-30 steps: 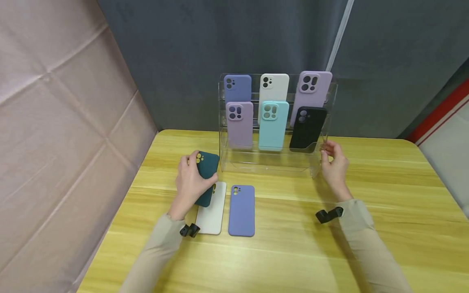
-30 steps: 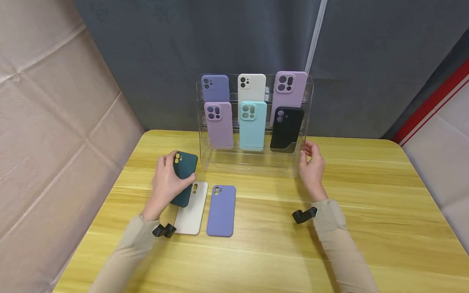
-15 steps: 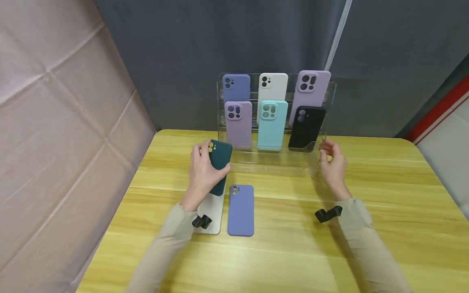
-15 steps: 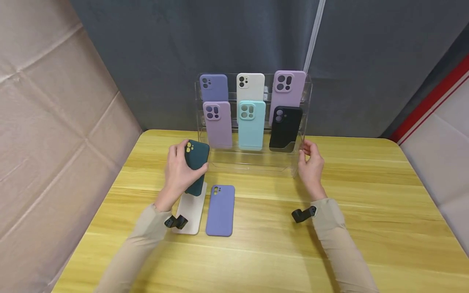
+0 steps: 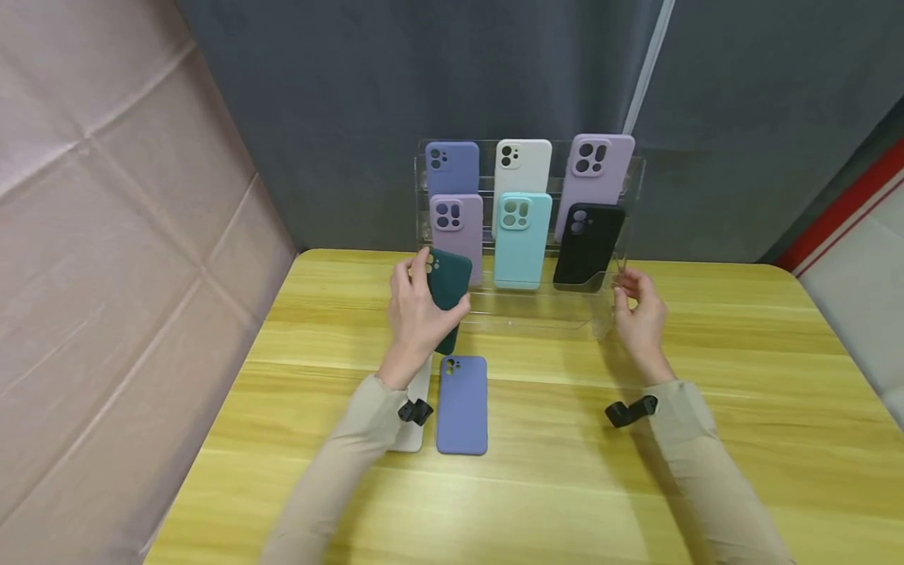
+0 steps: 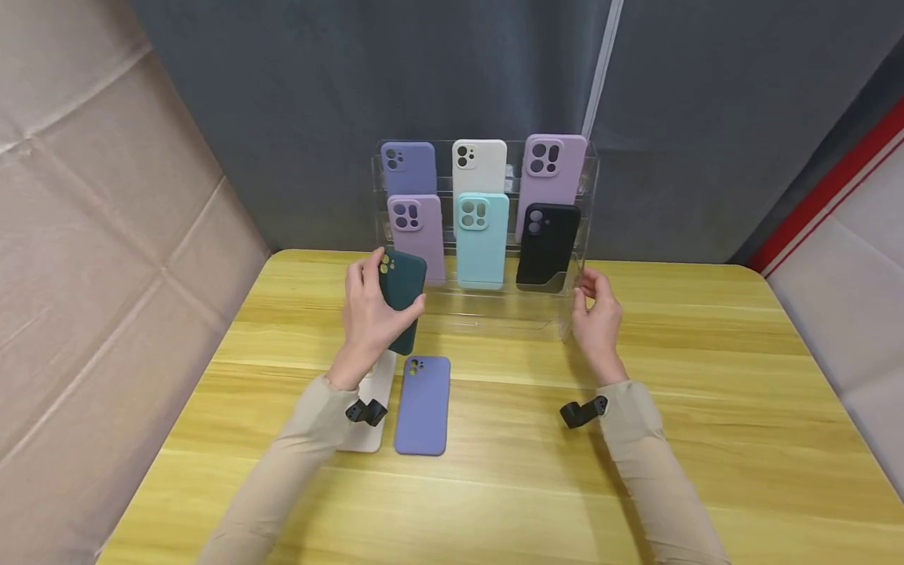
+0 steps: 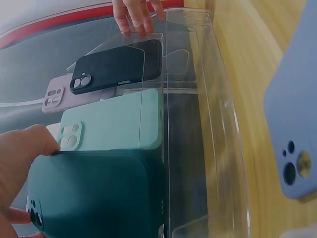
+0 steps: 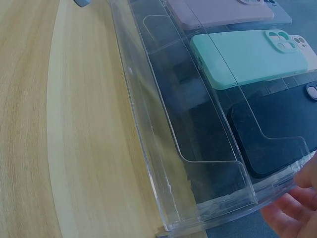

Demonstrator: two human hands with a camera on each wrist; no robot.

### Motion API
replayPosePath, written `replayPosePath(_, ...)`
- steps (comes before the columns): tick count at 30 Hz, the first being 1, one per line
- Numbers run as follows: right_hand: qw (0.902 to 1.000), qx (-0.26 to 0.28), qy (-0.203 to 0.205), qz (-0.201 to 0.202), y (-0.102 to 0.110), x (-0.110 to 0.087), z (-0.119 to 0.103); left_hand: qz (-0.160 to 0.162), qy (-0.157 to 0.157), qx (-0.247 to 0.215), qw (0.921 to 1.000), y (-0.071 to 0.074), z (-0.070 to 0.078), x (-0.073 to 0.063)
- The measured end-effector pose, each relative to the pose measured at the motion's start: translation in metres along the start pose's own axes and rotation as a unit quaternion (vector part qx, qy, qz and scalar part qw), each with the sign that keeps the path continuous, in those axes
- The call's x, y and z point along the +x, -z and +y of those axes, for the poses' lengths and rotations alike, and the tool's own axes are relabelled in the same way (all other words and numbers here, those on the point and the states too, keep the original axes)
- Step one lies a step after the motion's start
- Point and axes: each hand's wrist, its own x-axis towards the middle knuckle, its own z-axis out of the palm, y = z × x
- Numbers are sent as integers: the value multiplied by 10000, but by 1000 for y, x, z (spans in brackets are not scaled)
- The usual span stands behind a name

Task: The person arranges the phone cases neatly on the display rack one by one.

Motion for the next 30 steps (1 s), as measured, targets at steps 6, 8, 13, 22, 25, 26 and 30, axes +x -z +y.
replayPosePath(6,9998,200,31,-1,0,0,-1,376,-302,-108,9988,-9,8,8)
replayPosePath(8,9998,220,22,1,0,0,-1,503,-384,-172,9978,-13,10,11)
replayPosePath(13,9998,186,-3,-3,0,0,-1,882,-454,-179,9949,-26,13,17)
replayPosePath(22,9998,181,-73,-46,0,0,-1,1146,-180,-217,9930,-48,12,16)
replayPosePath(25,9998,189,-97,-60,0,-1,0,1148,-2,-136,9933,-54,11,13)
replayPosePath(26,9997,188,-105,-62,0,-1,0,1163,58,-98,9931,-56,11,12)
replayPosePath(30,9998,142,-115,-68,0,0,2,1323,250,-17,9909,-64,9,9)
